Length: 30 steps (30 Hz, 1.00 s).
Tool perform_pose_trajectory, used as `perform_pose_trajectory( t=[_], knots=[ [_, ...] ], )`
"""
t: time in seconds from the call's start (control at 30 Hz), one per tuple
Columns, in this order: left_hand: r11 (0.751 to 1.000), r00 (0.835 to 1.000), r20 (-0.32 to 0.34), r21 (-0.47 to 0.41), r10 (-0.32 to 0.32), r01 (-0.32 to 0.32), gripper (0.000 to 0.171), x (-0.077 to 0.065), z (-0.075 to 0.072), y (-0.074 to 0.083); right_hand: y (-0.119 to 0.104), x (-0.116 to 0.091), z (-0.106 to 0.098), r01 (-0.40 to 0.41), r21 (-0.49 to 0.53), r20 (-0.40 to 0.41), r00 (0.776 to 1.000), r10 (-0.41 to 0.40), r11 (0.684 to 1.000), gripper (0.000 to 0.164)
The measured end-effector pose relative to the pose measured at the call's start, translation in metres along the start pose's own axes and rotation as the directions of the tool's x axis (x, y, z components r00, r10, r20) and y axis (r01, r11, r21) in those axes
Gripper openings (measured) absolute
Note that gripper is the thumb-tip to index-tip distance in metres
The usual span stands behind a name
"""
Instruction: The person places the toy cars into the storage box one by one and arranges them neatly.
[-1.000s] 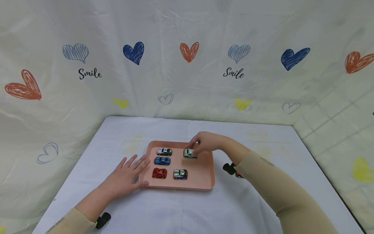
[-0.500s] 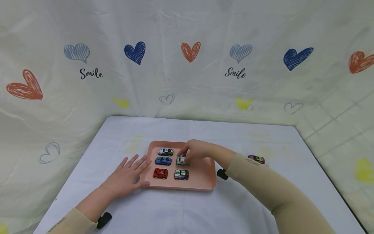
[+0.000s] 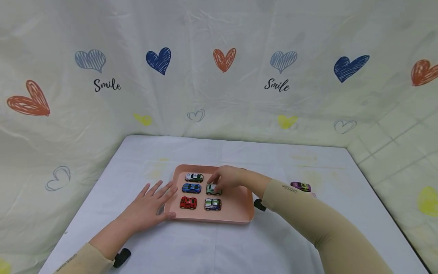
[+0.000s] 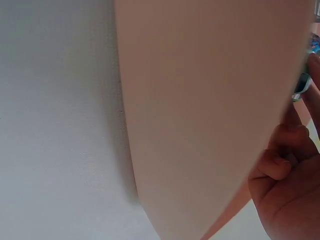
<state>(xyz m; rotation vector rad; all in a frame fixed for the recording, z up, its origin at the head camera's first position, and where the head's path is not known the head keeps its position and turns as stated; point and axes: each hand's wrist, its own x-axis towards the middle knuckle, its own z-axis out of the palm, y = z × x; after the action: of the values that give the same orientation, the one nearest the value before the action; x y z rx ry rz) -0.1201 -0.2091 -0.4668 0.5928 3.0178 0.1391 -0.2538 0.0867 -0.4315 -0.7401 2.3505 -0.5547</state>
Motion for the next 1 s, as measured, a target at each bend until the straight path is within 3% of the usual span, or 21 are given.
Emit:
perform_pose_trajectory(
  t=[0.27,0.57,1.0],
  knots=[
    [1.000,1.000,0.020,-0.002,-0.003,0.003,0.089,0.000,-0.003,0.002,-0.003,-0.005,-0.005,-0.001,-0.014,-0.004,1.000,0.001,1.000,0.037],
    [0.999,1.000,-0.017,-0.029,0.016,-0.016,0.089,-0.001,0.000,0.001,-0.005,-0.016,-0.012,0.028,-0.046,-0.018,0.999,-0.029,0.999,0.035],
    [1.000,1.000,0.001,-0.023,-0.003,0.003,0.088,-0.001,-0.003,0.003,0.011,-0.045,-0.027,0.076,0.019,-0.123,0.990,-0.073,0.997,0.038]
  ],
)
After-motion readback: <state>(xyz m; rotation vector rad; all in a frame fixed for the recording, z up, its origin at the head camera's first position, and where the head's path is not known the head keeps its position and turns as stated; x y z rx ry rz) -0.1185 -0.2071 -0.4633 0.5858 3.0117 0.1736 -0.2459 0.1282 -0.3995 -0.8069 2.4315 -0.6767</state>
